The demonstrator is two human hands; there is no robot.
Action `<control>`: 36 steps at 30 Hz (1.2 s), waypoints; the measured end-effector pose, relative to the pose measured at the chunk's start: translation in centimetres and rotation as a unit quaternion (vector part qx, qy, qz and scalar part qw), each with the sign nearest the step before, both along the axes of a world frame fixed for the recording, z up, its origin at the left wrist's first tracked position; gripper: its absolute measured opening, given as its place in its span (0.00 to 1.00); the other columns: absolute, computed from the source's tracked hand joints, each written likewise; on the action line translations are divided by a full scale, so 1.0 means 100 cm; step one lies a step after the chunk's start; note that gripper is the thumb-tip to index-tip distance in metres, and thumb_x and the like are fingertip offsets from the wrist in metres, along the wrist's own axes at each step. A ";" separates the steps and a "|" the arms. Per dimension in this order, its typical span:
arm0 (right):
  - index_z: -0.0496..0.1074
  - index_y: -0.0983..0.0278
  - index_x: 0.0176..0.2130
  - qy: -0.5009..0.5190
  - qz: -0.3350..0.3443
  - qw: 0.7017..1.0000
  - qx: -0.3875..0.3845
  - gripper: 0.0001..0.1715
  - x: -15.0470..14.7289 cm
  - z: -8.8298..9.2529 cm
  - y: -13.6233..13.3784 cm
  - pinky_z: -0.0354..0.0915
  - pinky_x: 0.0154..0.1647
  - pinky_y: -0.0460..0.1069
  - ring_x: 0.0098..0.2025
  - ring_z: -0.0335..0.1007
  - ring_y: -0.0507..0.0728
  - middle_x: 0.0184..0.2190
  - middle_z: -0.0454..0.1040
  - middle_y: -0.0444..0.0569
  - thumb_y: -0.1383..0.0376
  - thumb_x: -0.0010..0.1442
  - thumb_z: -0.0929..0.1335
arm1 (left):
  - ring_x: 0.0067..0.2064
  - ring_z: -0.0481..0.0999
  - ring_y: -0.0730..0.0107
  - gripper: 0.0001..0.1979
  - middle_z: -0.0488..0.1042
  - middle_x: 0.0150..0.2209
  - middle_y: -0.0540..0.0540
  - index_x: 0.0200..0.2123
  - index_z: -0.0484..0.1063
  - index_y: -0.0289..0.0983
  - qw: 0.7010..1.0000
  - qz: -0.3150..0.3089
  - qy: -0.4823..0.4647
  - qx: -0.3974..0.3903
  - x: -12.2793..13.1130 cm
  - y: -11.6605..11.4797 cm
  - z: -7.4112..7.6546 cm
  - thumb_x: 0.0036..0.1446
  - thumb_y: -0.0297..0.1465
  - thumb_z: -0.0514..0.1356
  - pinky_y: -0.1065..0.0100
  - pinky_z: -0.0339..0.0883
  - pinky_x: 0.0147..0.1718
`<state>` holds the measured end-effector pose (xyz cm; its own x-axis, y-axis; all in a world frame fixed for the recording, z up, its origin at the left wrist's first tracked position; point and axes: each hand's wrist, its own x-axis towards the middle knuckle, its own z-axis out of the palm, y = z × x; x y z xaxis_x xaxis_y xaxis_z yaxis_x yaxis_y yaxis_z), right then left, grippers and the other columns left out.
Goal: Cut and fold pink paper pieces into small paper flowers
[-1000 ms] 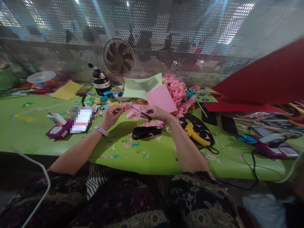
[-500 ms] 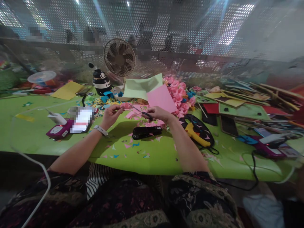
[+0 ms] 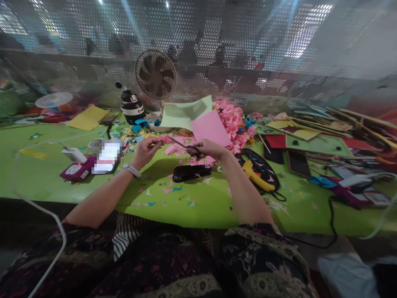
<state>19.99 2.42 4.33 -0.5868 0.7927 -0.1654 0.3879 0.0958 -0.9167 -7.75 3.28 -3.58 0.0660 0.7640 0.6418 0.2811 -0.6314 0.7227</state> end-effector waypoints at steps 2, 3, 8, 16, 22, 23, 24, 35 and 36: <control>0.74 0.68 0.29 0.002 0.003 1.000 0.015 0.30 0.003 0.004 -0.001 0.49 0.22 0.46 0.23 0.58 0.47 0.22 0.68 0.43 0.44 0.44 0.78 | 0.32 0.75 0.68 0.19 0.76 0.33 0.43 0.32 0.75 0.36 1.000 0.006 0.003 0.007 0.000 0.000 0.000 0.59 0.48 0.61 0.68 0.72 0.30; 0.74 0.68 0.30 0.009 0.001 1.000 0.023 0.31 0.004 0.006 -0.002 0.49 0.22 0.46 0.23 0.58 0.47 0.22 0.68 0.43 0.44 0.44 0.77 | 0.32 0.75 0.68 0.19 0.76 0.33 0.43 0.31 0.75 0.36 1.000 0.011 0.004 0.013 0.000 0.000 0.000 0.59 0.48 0.61 0.68 0.72 0.30; 0.73 0.67 0.28 0.000 -0.014 0.999 0.037 0.30 0.010 0.010 -0.002 0.51 0.24 0.46 0.24 0.59 0.47 0.22 0.69 0.43 0.44 0.43 0.78 | 0.33 0.76 0.68 0.19 0.78 0.35 0.41 0.33 0.76 0.37 0.998 0.042 0.013 0.041 0.001 0.000 0.002 0.59 0.48 0.61 0.70 0.71 0.27; 0.73 0.68 0.28 -0.027 -0.012 0.999 0.025 0.28 0.012 0.004 0.003 0.52 0.26 0.46 0.24 0.59 0.47 0.22 0.69 0.42 0.47 0.42 0.78 | 0.34 0.77 0.67 0.19 0.78 0.34 0.42 0.32 0.76 0.37 0.997 0.052 0.019 0.061 0.002 -0.003 0.005 0.60 0.48 0.60 0.69 0.71 0.28; 0.75 0.68 0.31 -0.009 -0.016 1.000 0.019 0.29 0.002 0.006 -0.002 0.55 0.27 0.46 0.25 0.60 0.48 0.25 0.70 0.44 0.46 0.43 0.78 | 0.33 0.77 0.68 0.19 0.79 0.34 0.42 0.32 0.76 0.37 0.996 0.047 0.037 0.059 0.003 -0.006 0.006 0.61 0.47 0.60 0.68 0.71 0.28; 0.75 0.68 0.31 -0.003 -0.015 1.000 0.019 0.29 0.000 0.006 -0.003 0.55 0.27 0.46 0.26 0.60 0.48 0.25 0.70 0.43 0.46 0.43 0.78 | 0.33 0.77 0.68 0.19 0.79 0.34 0.42 0.32 0.76 0.37 0.997 0.047 0.038 0.057 0.003 -0.006 0.006 0.61 0.48 0.60 0.68 0.71 0.28; 0.75 0.68 0.29 0.001 -0.014 1.000 0.020 0.29 -0.001 0.006 -0.003 0.56 0.27 0.46 0.26 0.60 0.48 0.24 0.69 0.43 0.46 0.42 0.78 | 0.33 0.77 0.68 0.19 0.79 0.34 0.42 0.32 0.76 0.37 0.997 0.047 0.037 0.056 0.003 -0.006 0.006 0.60 0.48 0.60 0.68 0.72 0.28; 0.73 0.66 0.28 -0.047 0.005 0.998 0.034 0.29 0.003 0.006 -0.002 0.50 0.26 0.47 0.25 0.55 0.48 0.23 0.66 0.42 0.44 0.46 0.76 | 0.32 0.76 0.67 0.20 0.78 0.34 0.42 0.31 0.76 0.37 0.998 0.039 0.011 0.039 0.002 -0.005 0.005 0.60 0.49 0.60 0.67 0.73 0.29; 0.72 0.66 0.28 -0.051 0.008 0.998 0.036 0.28 0.003 0.006 -0.002 0.50 0.26 0.47 0.25 0.55 0.48 0.22 0.66 0.41 0.44 0.47 0.76 | 0.32 0.76 0.67 0.20 0.78 0.34 0.42 0.31 0.76 0.37 0.998 0.041 0.013 0.040 0.003 -0.006 0.006 0.60 0.48 0.60 0.67 0.72 0.29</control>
